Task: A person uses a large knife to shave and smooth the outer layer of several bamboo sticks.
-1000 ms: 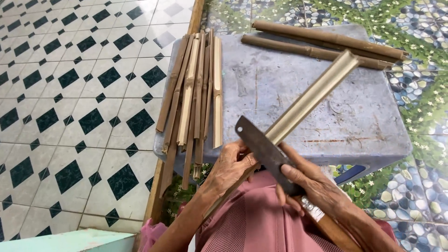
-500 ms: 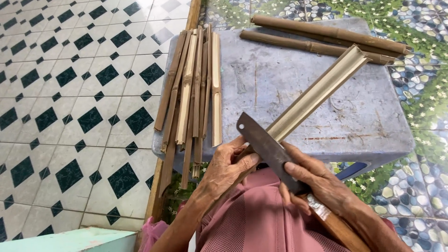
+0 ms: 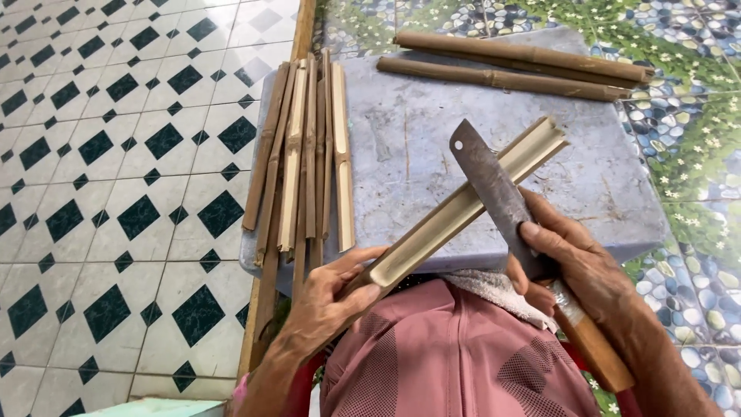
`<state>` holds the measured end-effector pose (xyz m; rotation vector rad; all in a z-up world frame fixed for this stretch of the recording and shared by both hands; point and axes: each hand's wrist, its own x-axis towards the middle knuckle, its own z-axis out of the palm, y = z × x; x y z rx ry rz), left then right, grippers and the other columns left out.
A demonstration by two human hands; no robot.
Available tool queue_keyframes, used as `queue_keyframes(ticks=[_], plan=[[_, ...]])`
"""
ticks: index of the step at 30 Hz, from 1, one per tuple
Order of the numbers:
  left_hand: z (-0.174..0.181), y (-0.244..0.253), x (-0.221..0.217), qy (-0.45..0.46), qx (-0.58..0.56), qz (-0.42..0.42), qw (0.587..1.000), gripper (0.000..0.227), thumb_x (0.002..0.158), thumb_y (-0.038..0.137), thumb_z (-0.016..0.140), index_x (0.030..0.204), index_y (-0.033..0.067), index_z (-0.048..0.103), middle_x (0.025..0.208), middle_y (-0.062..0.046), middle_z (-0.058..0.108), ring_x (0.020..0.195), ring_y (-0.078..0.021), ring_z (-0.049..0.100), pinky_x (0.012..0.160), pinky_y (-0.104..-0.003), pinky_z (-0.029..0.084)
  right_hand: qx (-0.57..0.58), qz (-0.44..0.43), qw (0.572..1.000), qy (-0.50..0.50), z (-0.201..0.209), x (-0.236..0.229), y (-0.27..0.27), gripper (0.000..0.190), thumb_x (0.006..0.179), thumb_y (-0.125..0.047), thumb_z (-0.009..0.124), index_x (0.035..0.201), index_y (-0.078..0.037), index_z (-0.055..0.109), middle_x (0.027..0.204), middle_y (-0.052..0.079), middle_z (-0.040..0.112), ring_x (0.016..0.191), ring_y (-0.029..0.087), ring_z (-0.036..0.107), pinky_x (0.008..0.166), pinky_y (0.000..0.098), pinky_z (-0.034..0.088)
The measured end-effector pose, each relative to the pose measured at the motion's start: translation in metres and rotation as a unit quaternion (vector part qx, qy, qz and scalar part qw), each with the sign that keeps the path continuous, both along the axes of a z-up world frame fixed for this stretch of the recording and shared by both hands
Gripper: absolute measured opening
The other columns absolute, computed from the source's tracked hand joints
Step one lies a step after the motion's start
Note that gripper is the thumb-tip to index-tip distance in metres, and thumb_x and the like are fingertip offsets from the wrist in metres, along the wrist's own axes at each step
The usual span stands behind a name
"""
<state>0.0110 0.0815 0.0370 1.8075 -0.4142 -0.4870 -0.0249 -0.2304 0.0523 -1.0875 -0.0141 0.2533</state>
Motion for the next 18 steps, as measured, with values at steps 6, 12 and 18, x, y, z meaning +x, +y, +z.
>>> queue_keyframes(ticks=[6,12,18], plan=[[0.004,0.011,-0.004,0.062,-0.014,0.012,0.998,0.053,0.09,0.008,0.065,0.143,0.0157,0.063,0.094,-0.011,0.08,0.044,-0.0098,0.055,0.043,-0.021,0.055,-0.045,-0.045,0.998,0.007,-0.01,0.001,-0.023,0.067,0.101,-0.02,0.056,0.163,-0.006,0.032,0.061,0.013,0.067,0.034,0.013,0.052,0.027,0.0233,0.043],[-0.003,0.013,-0.007,0.121,-0.057,0.002,0.991,0.055,0.093,0.011,0.063,0.148,0.0105,0.06,0.073,-0.005,0.064,0.044,-0.0111,0.055,0.042,-0.022,0.053,-0.125,-0.201,0.971,0.022,0.011,0.014,-0.02,0.027,0.108,-0.019,0.049,0.133,-0.01,0.051,0.059,0.015,0.058,0.032,0.017,0.041,0.028,0.027,0.03],[-0.015,0.003,0.008,0.141,-0.118,0.011,0.983,0.087,0.081,0.037,0.07,0.16,0.0123,0.041,0.086,-0.007,0.058,0.066,-0.0141,0.056,0.062,-0.028,0.059,-0.268,-0.236,0.933,0.037,0.001,0.015,-0.041,0.019,0.111,-0.02,0.047,0.119,-0.004,0.052,0.066,0.013,0.056,0.044,0.02,0.043,0.039,0.0333,0.036]])
